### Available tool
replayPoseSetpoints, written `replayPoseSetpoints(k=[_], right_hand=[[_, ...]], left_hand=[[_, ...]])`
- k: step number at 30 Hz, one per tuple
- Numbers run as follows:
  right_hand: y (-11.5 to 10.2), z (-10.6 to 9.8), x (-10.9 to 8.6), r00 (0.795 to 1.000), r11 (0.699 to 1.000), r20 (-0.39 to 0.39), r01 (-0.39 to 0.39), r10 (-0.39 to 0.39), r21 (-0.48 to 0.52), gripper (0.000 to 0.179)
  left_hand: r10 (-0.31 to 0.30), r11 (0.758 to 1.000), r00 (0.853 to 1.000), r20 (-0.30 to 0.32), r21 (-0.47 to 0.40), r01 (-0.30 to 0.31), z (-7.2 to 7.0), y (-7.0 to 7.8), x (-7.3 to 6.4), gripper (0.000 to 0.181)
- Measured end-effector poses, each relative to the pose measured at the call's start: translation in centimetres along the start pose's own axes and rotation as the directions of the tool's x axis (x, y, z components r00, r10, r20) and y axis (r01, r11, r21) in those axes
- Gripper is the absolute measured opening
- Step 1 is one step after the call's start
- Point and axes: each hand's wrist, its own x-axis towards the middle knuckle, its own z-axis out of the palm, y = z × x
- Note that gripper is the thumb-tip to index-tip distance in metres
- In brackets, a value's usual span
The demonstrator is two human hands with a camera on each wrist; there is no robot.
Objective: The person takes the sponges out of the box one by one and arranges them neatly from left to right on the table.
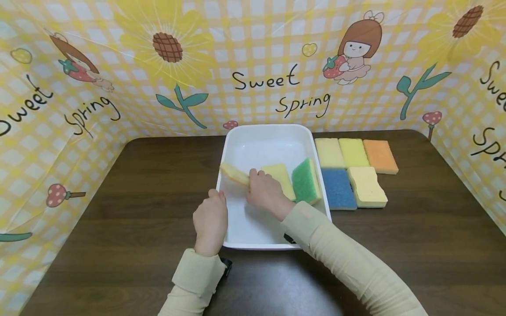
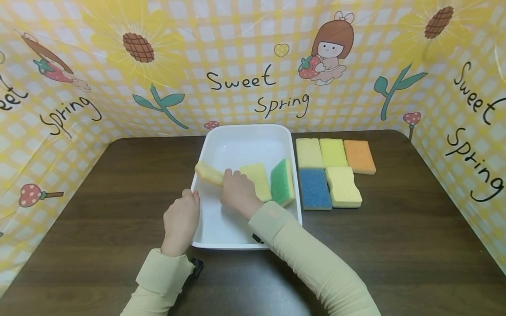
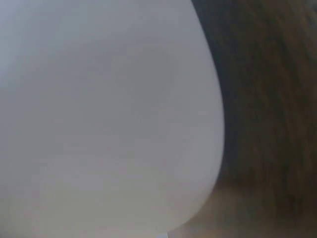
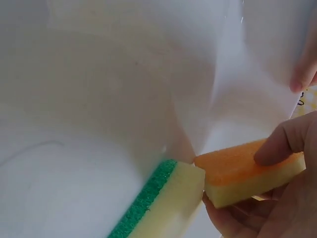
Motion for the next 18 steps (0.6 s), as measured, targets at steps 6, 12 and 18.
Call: replayPoseSetpoints(k=[6, 12, 18], right_hand=[[0.0, -0.24, -0.06, 1.0, 1.0, -0.028, -0.014, 0.014, 0.014, 0.026], [0.13, -0.32, 0.01, 0.999, 0.998, -0.025, -0.029, 0.03, 0.051, 0.033], [0.28, -0.28, -0.01, 0.999, 0.995, -0.025, -0.03, 0.033, 0.098, 0.037]], left_hand=[[-0.009, 1.0, 1.0, 0.016, 0.001, 0.009, 0.1, -0.08, 0.05, 0.034], [-0.012, 1.0, 1.0, 0.019, 0.007, 0.012, 0.13, -0.1, 0.08, 0.034], [-0.015, 1.0, 0.999, 0.034, 0.011, 0.015, 0.11, -0.11, 0.09, 0.034]])
